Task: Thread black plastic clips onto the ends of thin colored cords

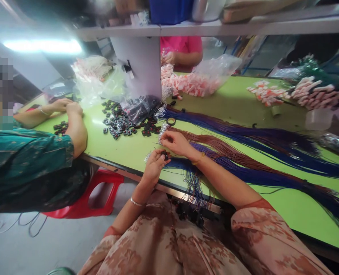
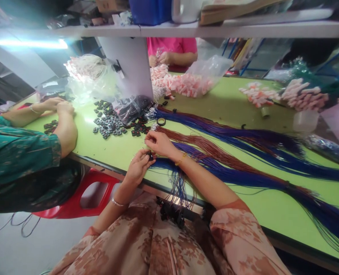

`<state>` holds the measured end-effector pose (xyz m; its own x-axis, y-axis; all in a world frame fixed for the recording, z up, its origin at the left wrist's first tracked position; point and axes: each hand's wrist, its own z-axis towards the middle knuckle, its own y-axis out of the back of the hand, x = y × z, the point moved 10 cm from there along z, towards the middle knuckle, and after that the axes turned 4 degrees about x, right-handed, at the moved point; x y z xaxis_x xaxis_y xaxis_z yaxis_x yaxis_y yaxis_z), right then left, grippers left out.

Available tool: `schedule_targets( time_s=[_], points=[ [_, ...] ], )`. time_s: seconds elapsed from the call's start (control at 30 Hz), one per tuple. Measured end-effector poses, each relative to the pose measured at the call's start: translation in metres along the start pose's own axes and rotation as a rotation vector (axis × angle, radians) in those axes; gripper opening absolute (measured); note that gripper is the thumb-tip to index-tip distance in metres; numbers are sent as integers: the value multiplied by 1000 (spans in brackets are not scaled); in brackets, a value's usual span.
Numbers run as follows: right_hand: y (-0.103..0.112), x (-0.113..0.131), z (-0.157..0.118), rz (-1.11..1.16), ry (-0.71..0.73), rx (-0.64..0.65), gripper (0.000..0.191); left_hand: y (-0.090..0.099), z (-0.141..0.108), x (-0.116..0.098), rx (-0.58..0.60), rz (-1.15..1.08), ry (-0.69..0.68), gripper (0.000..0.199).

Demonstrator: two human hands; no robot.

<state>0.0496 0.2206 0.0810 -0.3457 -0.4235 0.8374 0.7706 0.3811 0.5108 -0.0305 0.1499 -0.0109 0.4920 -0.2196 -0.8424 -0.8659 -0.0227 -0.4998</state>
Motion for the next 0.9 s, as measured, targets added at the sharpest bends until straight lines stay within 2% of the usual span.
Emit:
schedule_targets(
  time_s=[0.1,0.17,0.37,0.53,0.9],
  points=[
    [-7,-1,-12,97,-32,55,17,1,-3,-2,-1,-29,-6,29],
    [-9,0,-22,81,-21,82,19,1,-3,-3,1,-43,-6,28],
    [-2,2,-43,-250,23,49,22,-1,-1,2,12,-56,12,26],
    [-10,2,-52,-548,43,117,27,1,0,4,10,-90,13,26],
    [-18,8,-55,-632,57,199,30,1,0,5,8,-99,41,27]
  ],
)
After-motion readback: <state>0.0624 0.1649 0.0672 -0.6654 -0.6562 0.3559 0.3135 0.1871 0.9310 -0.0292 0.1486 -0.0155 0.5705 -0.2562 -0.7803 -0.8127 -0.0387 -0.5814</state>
